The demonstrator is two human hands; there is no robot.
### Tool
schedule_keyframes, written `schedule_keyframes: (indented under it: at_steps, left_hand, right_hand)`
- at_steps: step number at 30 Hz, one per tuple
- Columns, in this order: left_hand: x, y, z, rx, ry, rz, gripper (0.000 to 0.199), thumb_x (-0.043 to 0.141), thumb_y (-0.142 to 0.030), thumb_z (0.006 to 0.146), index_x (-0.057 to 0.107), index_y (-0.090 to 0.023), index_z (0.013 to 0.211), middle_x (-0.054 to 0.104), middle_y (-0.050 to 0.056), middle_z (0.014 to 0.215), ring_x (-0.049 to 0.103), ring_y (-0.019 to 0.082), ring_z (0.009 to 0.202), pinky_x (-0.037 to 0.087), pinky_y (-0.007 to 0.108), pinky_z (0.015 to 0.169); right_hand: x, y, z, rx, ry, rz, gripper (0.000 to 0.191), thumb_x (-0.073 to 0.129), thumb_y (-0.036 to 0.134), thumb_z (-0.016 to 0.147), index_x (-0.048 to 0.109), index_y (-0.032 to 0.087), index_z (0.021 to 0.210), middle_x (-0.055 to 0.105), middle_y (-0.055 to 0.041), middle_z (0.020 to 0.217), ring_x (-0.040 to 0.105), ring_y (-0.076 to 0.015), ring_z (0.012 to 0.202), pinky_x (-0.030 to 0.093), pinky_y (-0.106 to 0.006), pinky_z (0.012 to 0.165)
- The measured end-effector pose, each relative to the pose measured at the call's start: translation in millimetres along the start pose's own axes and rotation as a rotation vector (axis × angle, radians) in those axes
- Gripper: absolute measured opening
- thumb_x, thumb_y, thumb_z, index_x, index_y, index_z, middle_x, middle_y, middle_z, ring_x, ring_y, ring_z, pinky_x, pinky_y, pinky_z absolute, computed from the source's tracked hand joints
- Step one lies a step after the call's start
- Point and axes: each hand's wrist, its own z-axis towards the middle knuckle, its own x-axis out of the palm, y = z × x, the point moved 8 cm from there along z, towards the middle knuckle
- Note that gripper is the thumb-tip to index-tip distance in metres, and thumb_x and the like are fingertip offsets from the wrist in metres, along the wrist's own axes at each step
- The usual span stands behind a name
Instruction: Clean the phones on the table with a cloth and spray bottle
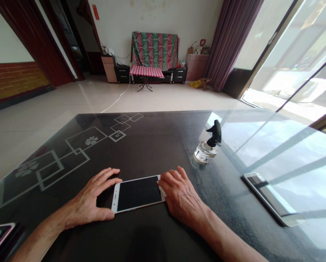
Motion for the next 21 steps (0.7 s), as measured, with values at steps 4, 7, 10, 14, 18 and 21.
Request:
schedule_keyframes:
  at_steps: [4, 7, 10, 14, 18, 21]
  left_hand:
    - [1.7, 1, 0, 0.000, 0.007, -0.005, 0.076, 0.074, -0.058, 0.063, 0.052, -0.029, 0.129, 0.033, 0.007, 0.150, 0.024, 0.040, 0.138, 0.030, 0.055, 0.109]
    - [1.4, 1, 1, -0.005, 0.007, -0.007, 0.076, 0.074, -0.058, 0.063, 0.052, -0.029, 0.129, 0.033, 0.008, 0.150, 0.023, 0.040, 0.138, 0.029, 0.056, 0.109]
    - [1.9, 1, 1, -0.013, 0.022, -0.003, 0.077, 0.075, -0.058, 0.063, 0.051, -0.029, 0.130, 0.032, 0.007, 0.150, 0.022, 0.040, 0.139, 0.029, 0.057, 0.109]
    - [1.7, 1, 1, -0.023, 0.038, 0.002, 0.076, 0.074, -0.058, 0.063, 0.050, -0.030, 0.130, 0.031, 0.007, 0.151, 0.021, 0.039, 0.139, 0.029, 0.056, 0.109]
    - [0.9, 1, -1, -0.028, 0.037, -0.009, 0.075, 0.075, -0.056, 0.063, 0.051, -0.031, 0.129, 0.032, 0.006, 0.151, 0.021, 0.038, 0.140, 0.029, 0.055, 0.110]
    - [1.0, 1, -1, -0.029, 0.034, -0.009, 0.076, 0.075, -0.056, 0.063, 0.051, -0.030, 0.130, 0.032, 0.006, 0.151, 0.021, 0.037, 0.140, 0.028, 0.055, 0.110]
  right_hand:
    - [0, -5, -2, 0.035, -0.004, -0.007, 0.031, 0.045, 0.005, 0.079, 0.062, 0.019, 0.102, 0.060, -0.0067, 0.099, 0.052, -0.0202, 0.091, 0.026, -0.046, 0.102]
    - [-1, -3, -7, 0.028, -0.008, 0.003, 0.029, 0.044, 0.006, 0.081, 0.062, 0.019, 0.100, 0.060, -0.0065, 0.099, 0.052, -0.0200, 0.090, 0.026, -0.045, 0.103]
    - [-2, 2, -13, 0.005, -0.012, 0.009, 0.031, 0.045, 0.007, 0.079, 0.061, 0.020, 0.103, 0.060, -0.0062, 0.099, 0.052, -0.0206, 0.091, 0.022, -0.048, 0.106]
    - [-2, 5, -15, -0.009, 0.002, 0.009, 0.033, 0.047, 0.006, 0.076, 0.061, 0.020, 0.102, 0.061, -0.0055, 0.099, 0.052, -0.0208, 0.093, 0.021, -0.048, 0.108]
    - [3, -1, -6, -0.002, 0.001, 0.003, 0.034, 0.045, 0.005, 0.078, 0.061, 0.020, 0.104, 0.060, -0.0059, 0.102, 0.053, -0.0200, 0.093, 0.025, -0.047, 0.105]
    - [5, -4, -1, 0.013, -0.016, -0.008, 0.037, 0.043, 0.003, 0.078, 0.061, 0.020, 0.105, 0.060, -0.0063, 0.102, 0.053, -0.0197, 0.092, 0.026, -0.046, 0.104]
